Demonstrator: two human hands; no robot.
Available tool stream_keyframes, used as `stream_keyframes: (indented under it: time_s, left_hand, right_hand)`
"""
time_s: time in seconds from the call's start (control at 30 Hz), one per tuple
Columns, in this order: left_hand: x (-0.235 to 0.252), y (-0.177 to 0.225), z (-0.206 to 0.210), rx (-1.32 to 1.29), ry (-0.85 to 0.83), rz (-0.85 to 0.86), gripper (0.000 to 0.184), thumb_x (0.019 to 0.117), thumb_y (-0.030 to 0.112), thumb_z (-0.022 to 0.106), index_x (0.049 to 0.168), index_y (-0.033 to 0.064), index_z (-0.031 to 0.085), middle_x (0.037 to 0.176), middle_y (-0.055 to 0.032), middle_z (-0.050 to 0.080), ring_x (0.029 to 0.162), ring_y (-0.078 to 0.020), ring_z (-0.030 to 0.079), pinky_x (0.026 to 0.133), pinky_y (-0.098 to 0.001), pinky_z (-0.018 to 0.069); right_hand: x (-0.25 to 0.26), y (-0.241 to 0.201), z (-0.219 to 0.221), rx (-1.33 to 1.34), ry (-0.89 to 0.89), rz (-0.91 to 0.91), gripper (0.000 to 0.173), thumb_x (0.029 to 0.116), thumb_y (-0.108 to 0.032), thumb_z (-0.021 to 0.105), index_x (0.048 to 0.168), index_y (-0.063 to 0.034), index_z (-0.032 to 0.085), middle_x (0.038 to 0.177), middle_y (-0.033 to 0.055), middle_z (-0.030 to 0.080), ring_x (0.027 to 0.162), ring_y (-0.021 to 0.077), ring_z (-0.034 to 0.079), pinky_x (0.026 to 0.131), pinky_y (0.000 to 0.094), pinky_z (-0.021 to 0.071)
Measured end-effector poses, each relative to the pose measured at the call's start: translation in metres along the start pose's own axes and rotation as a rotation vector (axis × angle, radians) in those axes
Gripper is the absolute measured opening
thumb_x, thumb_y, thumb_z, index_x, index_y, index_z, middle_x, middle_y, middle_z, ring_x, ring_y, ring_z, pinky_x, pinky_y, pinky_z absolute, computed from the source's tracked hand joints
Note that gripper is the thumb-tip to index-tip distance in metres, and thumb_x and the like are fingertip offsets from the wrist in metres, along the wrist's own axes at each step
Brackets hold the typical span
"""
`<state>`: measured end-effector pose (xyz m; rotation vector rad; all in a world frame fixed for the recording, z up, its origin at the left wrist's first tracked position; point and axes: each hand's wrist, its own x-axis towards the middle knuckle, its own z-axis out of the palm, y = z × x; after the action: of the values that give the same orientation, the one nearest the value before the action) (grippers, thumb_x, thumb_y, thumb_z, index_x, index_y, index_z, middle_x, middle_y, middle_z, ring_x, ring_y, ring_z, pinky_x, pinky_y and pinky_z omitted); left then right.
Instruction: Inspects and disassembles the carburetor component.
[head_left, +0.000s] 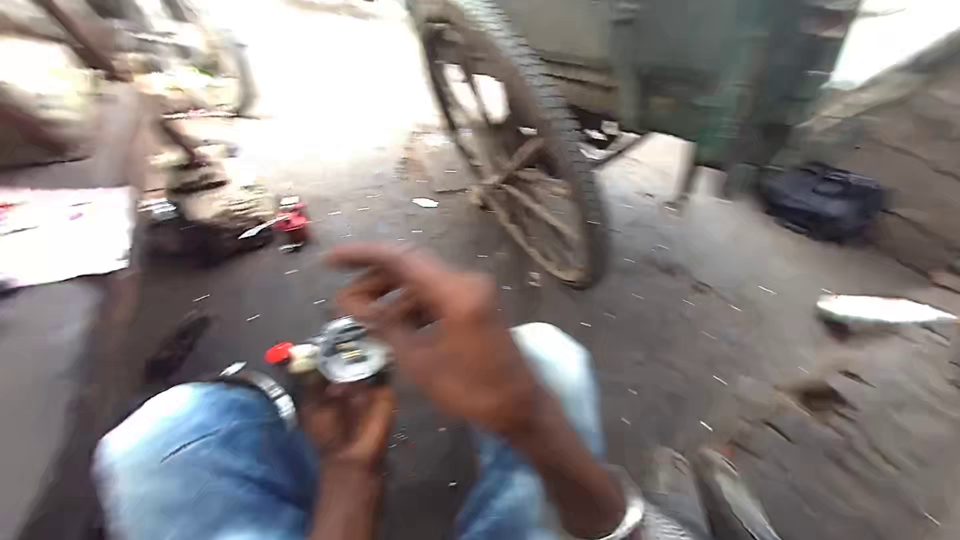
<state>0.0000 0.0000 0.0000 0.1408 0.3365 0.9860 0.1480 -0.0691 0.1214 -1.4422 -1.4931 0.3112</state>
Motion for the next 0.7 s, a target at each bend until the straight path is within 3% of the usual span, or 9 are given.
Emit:
stream_keyframes:
  time_s: [0.03, 0.1, 0.2, 0.3, 0.37, 0.43, 0.5, 0.6, 0.7]
  left_hand:
    - [-0.005, 0.002, 0.003, -0.075, -0.015, 0.001, 0.031, 0.1025, 0.042, 0.047, 0.101, 0.0184, 0.068, 0.092, -0.0002, 0.071, 0.088, -0.0142, 0.070, 0.085, -0.0370, 0.0592]
    - [-0.006, 0.002, 0.007, -0.168, -0.111, -0.038, 0.028, 0.0983, 0.032, 0.059, 0.115, 0.0143, 0.071, 0.113, -0.0057, 0.072, 0.107, -0.0189, 0.069, 0.098, -0.0366, 0.0561]
    - [-0.001, 0.003, 0.003, -0.234, -0.180, -0.093, 0.046, 0.0891, 0.023, 0.071, 0.132, 0.0103, 0.064, 0.130, -0.0120, 0.066, 0.120, -0.0247, 0.064, 0.104, -0.0384, 0.0520]
    - [0.001, 0.006, -0.003, -0.281, -0.245, -0.115, 0.052, 0.0901, 0.022, 0.072, 0.139, 0.0081, 0.059, 0.136, -0.0151, 0.062, 0.126, -0.0270, 0.061, 0.107, -0.0390, 0.0493]
    - [0.001, 0.007, -0.002, -0.313, -0.233, -0.121, 0.052, 0.0907, 0.021, 0.070, 0.139, 0.0062, 0.060, 0.136, -0.0164, 0.062, 0.126, -0.0282, 0.061, 0.108, -0.0396, 0.0489]
    - [-0.002, 0.011, -0.003, -0.331, -0.237, -0.118, 0.050, 0.0909, 0.020, 0.071, 0.138, 0.0049, 0.061, 0.134, -0.0173, 0.063, 0.125, -0.0284, 0.062, 0.108, -0.0401, 0.0488]
    - [-0.005, 0.014, 0.001, -0.326, -0.216, -0.095, 0.041, 0.0893, 0.020, 0.072, 0.126, 0.0033, 0.068, 0.122, -0.0174, 0.069, 0.115, -0.0272, 0.068, 0.104, -0.0404, 0.0532]
    - [0.002, 0.007, 0.008, -0.326, -0.228, -0.074, 0.036, 0.0888, 0.019, 0.072, 0.120, 0.0019, 0.071, 0.118, -0.0170, 0.071, 0.113, -0.0268, 0.069, 0.102, -0.0419, 0.0550]
    - [0.003, 0.003, 0.012, -0.225, -0.246, -0.071, 0.029, 0.0901, 0.024, 0.071, 0.115, 0.0089, 0.074, 0.113, -0.0102, 0.074, 0.108, -0.0211, 0.071, 0.099, -0.0388, 0.0563]
  right_hand:
    - [0.017, -0.023, 0.000, 0.030, 0.056, -0.005, 0.037, 0.0977, -0.008, 0.068, 0.135, -0.0065, 0.063, 0.103, 0.0041, 0.073, 0.078, 0.0097, 0.070, 0.065, 0.0268, 0.0610]
    - [0.035, -0.028, 0.003, 0.104, 0.155, 0.025, 0.034, 0.0985, -0.007, 0.067, 0.132, -0.0048, 0.062, 0.105, 0.0050, 0.073, 0.078, 0.0108, 0.073, 0.067, 0.0283, 0.0646]
    - [0.032, 0.003, 0.022, 0.299, 0.254, 0.119, 0.035, 0.0958, -0.003, 0.068, 0.129, -0.0050, 0.059, 0.104, 0.0054, 0.073, 0.075, 0.0156, 0.074, 0.065, 0.0329, 0.0667]
    - [0.022, 0.015, 0.031, 0.300, 0.232, 0.202, 0.036, 0.0946, -0.002, 0.069, 0.129, -0.0080, 0.060, 0.101, 0.0043, 0.074, 0.070, 0.0153, 0.073, 0.061, 0.0308, 0.0653]
    - [0.021, 0.009, 0.030, 0.273, 0.209, 0.219, 0.038, 0.0949, -0.003, 0.070, 0.131, -0.0134, 0.061, 0.101, 0.0025, 0.074, 0.068, 0.0142, 0.072, 0.059, 0.0277, 0.0641]
    - [0.022, 0.007, 0.036, 0.310, 0.222, 0.216, 0.036, 0.0951, -0.004, 0.069, 0.130, -0.0110, 0.062, 0.099, 0.0050, 0.074, 0.068, 0.0163, 0.072, 0.059, 0.0299, 0.0644]
    - [0.024, 0.008, 0.045, 0.344, 0.252, 0.214, 0.034, 0.0940, -0.002, 0.069, 0.127, -0.0070, 0.062, 0.095, 0.0067, 0.073, 0.070, 0.0174, 0.072, 0.060, 0.0324, 0.0650]
    - [0.027, 0.010, 0.050, 0.333, 0.331, 0.222, 0.029, 0.0907, 0.001, 0.070, 0.119, -0.0018, 0.065, 0.089, 0.0072, 0.074, 0.079, 0.0160, 0.074, 0.073, 0.0328, 0.0644]
    - [0.027, 0.008, 0.058, 0.314, 0.345, 0.144, 0.026, 0.0905, 0.001, 0.070, 0.116, -0.0010, 0.067, 0.092, 0.0052, 0.076, 0.084, 0.0136, 0.075, 0.079, 0.0316, 0.0642]
